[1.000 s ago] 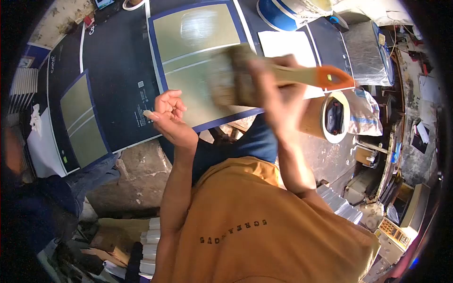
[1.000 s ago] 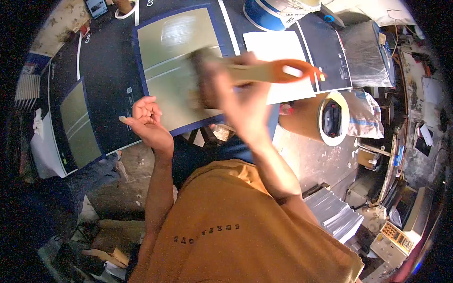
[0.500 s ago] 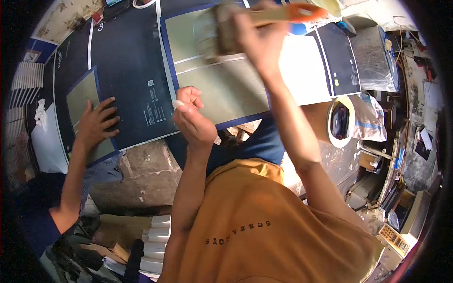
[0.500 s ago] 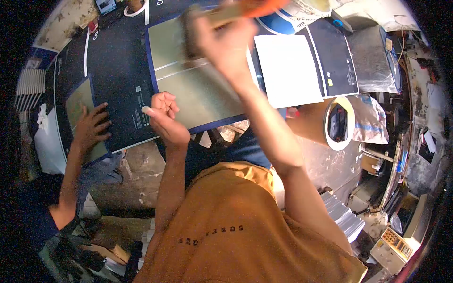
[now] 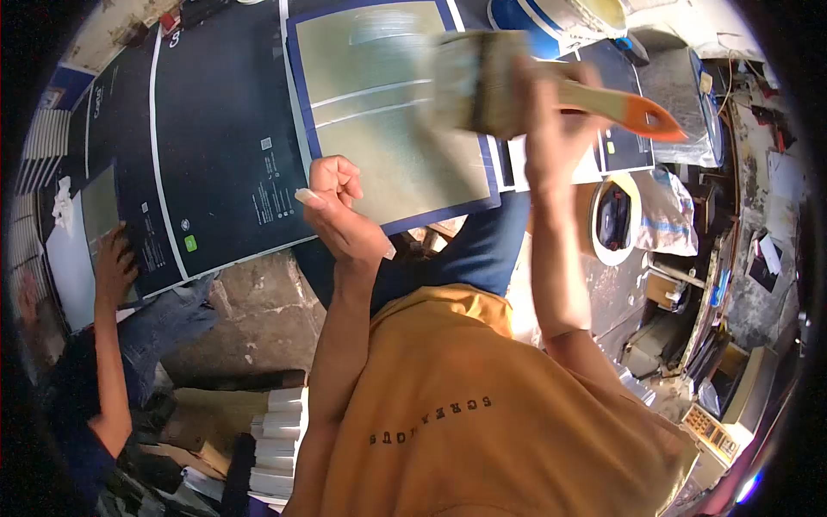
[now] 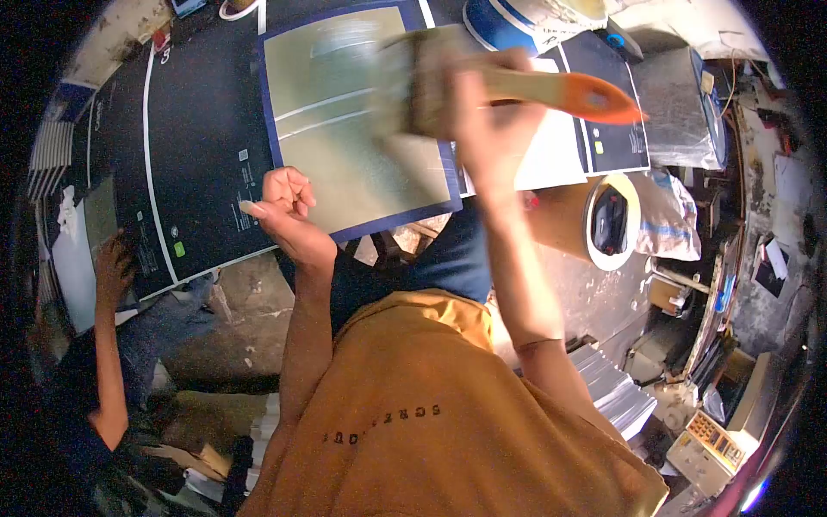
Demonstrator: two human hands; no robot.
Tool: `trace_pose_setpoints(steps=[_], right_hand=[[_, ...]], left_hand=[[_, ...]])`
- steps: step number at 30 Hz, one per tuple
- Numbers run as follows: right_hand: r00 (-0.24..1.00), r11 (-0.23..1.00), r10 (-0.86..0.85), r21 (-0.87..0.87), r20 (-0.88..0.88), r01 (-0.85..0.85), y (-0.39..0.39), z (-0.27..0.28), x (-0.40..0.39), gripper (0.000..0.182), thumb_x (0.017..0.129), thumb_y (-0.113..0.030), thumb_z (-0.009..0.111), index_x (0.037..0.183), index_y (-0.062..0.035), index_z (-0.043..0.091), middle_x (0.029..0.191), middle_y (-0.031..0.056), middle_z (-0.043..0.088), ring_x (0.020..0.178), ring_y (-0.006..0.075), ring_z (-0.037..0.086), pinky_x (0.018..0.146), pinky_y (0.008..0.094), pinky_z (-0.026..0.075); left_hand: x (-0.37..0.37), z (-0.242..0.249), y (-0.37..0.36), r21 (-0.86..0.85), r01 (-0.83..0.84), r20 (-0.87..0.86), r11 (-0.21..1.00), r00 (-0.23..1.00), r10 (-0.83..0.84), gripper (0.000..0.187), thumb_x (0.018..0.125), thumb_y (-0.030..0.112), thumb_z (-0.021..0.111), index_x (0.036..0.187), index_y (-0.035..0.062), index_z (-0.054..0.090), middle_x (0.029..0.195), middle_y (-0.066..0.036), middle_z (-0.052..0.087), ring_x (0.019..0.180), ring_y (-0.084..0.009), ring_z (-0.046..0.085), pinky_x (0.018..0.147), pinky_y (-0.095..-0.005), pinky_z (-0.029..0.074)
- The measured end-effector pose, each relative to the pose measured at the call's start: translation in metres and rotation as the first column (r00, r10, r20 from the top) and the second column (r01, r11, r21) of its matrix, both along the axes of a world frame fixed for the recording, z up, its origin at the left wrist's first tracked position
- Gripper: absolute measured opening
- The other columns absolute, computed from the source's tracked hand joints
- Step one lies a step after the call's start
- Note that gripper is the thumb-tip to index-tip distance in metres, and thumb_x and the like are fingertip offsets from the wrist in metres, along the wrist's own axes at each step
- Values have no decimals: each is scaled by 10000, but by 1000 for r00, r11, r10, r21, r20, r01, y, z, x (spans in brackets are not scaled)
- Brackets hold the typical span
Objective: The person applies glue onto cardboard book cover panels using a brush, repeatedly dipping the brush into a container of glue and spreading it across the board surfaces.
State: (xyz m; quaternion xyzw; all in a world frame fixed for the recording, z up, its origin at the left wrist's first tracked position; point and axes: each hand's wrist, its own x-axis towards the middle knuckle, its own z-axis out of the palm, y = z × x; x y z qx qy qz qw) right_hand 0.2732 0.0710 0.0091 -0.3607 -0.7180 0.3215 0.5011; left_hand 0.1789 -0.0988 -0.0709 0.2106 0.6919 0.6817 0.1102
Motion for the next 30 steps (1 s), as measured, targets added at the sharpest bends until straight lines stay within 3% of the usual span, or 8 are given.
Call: trace_pose_setpoints(steps=[3, 6, 9, 10, 13, 19, 25, 30], right_hand=[[935, 995, 89, -80, 345, -65, -37, -11, -15, 232, 838, -184, 726, 792, 0, 592, 702, 78, 624, 671, 158, 577, 633, 323, 479], [948, 981, 94, -190, 303, -37, 6, -41, 50, 268, 856, -222, 712, 806, 8, 583, 696, 84, 599, 661, 146, 554, 609, 323, 470], [884, 987, -145, 5, 444, 160, 5, 1, 90, 296, 881, -229, 721, 801, 21, 583, 664, 47, 587, 608, 116, 570, 553, 292, 471], [937, 968, -152, -144, 316, 206, 0, 11, 98, 271, 886, -213, 727, 814, 12, 594, 653, 31, 580, 579, 94, 557, 527, 270, 462], [974, 974, -216, -50, 72, 219, -31, 32, 76, 207, 874, -144, 728, 789, -21, 584, 685, 18, 585, 629, 74, 540, 577, 238, 444], [895, 953, 244, -264, 372, -150, -77, -13, 34, 241, 834, -201, 728, 811, -2, 594, 741, 128, 603, 698, 208, 584, 620, 353, 454], [827, 978, -92, -106, 555, 180, -29, 14, 123, 239, 860, -164, 743, 767, 8, 605, 655, 45, 594, 623, 81, 540, 547, 249, 424], [959, 975, -147, -130, 242, 182, -48, 44, 86, 221, 856, -170, 750, 803, 7, 630, 724, 29, 622, 663, 83, 551, 596, 247, 450]], left_hand=[[-1, 1, -1, -22, -1, 2, 1000, 1000, 1, 772, 1001, 620, 46, 809, 34, 511, 653, -18, 422, 574, -97, 357, 522, -259, 242], [-5, -4, -5, 17, -37, 64, 999, 997, 36, 805, 978, 674, 39, 809, 46, 513, 664, -11, 439, 581, -93, 358, 532, -246, 244], [-5, -8, -3, 131, -63, 149, 989, 988, 43, 831, 952, 727, 35, 808, 63, 513, 678, -2, 459, 596, -87, 369, 554, -230, 256], [-5, -6, -4, 150, -75, 173, 986, 984, 49, 837, 944, 742, 36, 808, 68, 513, 683, 1, 464, 603, -85, 373, 563, -224, 260], [-1, -5, -3, 180, -97, 231, 979, 971, 54, 841, 936, 763, 49, 799, 71, 507, 684, 0, 453, 617, -94, 389, 581, -224, 272], [-2, -1, -1, 154, -82, 198, 985, 979, 51, 837, 946, 755, 55, 782, 64, 499, 666, -6, 429, 615, -114, 388, 582, -245, 281], [-3, -6, -3, 109, -39, 157, 993, 987, 21, 814, 964, 715, 42, 779, 71, 505, 660, 0, 457, 593, -88, 371, 557, -226, 256], [-2, -2, -3, 58, -21, 134, 998, 991, 13, 803, 967, 722, 65, 780, 77, 504, 654, 0, 446, 588, -95, 364, 560, -225, 256]])
